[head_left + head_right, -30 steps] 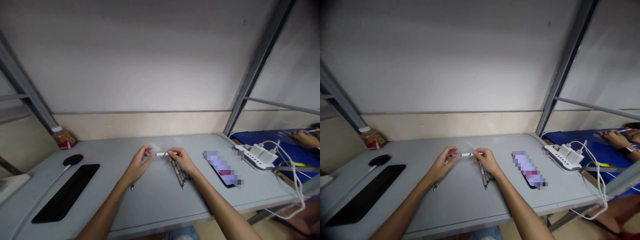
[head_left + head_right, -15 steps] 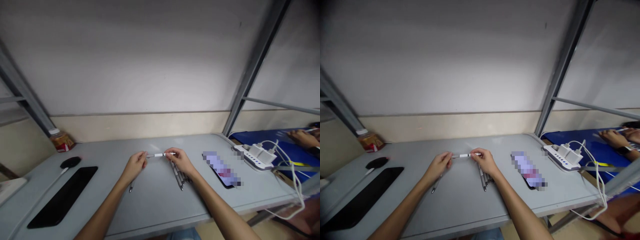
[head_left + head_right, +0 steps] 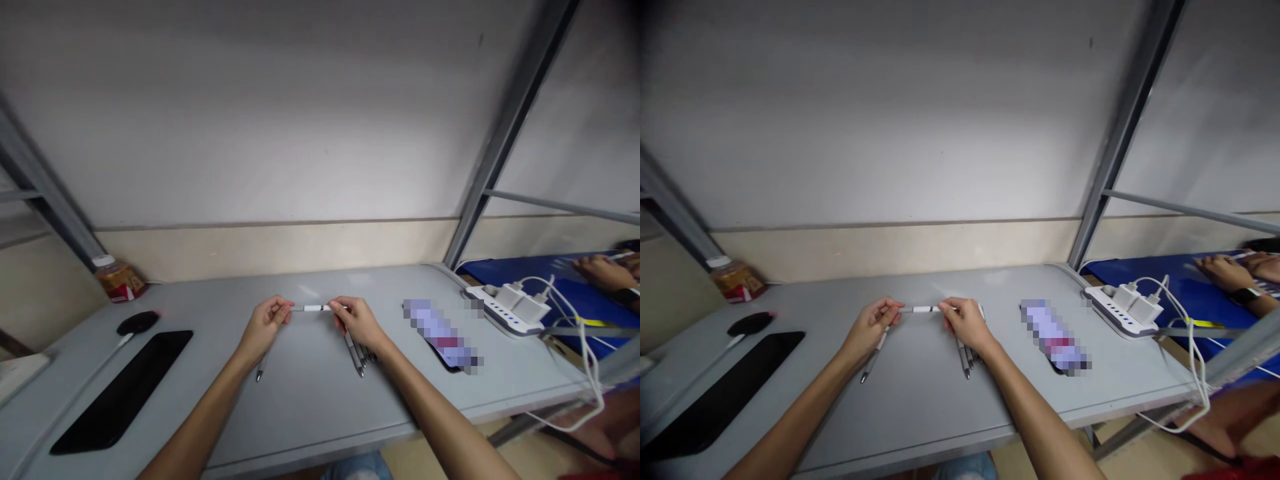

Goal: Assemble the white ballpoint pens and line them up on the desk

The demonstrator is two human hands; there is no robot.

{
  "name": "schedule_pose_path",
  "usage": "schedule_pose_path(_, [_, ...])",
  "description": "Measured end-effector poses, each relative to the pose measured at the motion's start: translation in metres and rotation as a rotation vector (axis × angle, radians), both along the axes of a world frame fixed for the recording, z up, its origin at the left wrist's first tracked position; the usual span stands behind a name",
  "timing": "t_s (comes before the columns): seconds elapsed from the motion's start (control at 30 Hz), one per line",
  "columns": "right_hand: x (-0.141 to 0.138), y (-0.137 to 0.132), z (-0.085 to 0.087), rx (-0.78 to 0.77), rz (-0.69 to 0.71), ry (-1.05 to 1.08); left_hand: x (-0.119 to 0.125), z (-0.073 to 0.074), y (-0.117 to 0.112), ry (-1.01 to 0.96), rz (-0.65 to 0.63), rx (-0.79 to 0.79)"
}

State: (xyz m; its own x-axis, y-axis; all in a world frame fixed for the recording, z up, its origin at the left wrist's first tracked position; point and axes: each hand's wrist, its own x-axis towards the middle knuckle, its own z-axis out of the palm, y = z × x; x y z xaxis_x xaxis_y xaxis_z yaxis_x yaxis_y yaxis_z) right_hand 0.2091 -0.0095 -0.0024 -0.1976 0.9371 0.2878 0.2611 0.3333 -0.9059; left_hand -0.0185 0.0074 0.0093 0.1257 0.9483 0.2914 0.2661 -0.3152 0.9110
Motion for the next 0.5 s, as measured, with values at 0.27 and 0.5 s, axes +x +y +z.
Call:
schedule_pose_path(0.27, [0.000, 0.001, 0.007, -0.217, 0.119, 0.377, 0.003, -0.003, 0.003, -0.104, -0.018, -0.027])
schedule_pose_path(0.5, [0.008, 0.005, 0.013, -0.338, 0.111, 0.980, -0.001, -0.001, 0.007, 0.015, 0.050, -0.021])
